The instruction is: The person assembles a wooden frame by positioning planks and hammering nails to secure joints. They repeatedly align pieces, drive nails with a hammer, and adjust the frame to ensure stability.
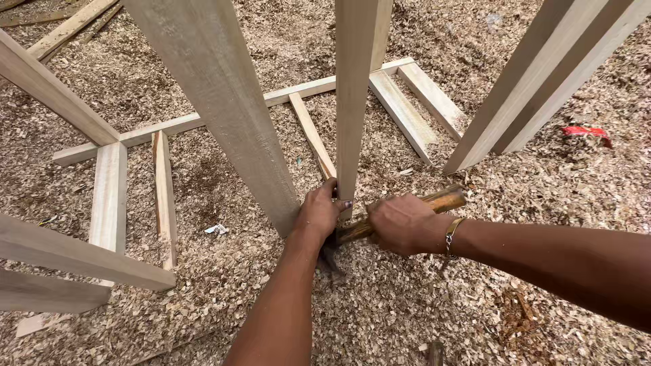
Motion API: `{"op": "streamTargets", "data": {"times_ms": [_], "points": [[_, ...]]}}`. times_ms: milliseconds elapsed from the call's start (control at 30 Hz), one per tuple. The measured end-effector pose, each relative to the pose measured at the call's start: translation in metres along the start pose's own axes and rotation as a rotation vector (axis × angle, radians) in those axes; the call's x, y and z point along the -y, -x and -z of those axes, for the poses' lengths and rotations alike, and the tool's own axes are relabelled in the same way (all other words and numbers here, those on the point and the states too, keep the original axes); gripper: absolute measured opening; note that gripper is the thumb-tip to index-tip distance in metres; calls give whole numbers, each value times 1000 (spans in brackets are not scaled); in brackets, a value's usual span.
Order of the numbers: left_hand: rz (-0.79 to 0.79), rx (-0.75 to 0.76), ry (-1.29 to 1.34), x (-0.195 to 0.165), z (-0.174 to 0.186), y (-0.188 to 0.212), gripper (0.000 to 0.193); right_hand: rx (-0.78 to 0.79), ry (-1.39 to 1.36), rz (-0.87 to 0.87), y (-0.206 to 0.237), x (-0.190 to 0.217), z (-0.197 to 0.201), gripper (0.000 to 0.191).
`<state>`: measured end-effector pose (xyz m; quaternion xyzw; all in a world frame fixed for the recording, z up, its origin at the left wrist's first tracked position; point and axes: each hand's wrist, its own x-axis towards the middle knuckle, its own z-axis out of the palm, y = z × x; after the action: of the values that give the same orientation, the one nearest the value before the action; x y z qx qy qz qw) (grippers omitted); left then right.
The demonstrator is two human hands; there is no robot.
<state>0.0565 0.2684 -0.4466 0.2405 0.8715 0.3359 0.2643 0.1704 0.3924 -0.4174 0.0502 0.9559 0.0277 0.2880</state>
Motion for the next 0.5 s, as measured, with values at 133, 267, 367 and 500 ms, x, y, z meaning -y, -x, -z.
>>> {"op": "streamTargets", "data": {"times_ms": [133, 267, 367, 500], "points": [[-72, -44, 38, -1, 0, 0, 47, -16, -14, -39, 4, 3, 5, 26], [-78, -49, -14, -1, 1, 0, 47, 18, -79, -51, 5, 8, 8, 34], [-73, -47, -11, -3, 2, 1, 48, 20, -60, -38, 6, 8, 10, 38], [-45, -21, -5, -6, 3, 2, 47, -5, -62, -53, 7, 7, 13, 33]]}}
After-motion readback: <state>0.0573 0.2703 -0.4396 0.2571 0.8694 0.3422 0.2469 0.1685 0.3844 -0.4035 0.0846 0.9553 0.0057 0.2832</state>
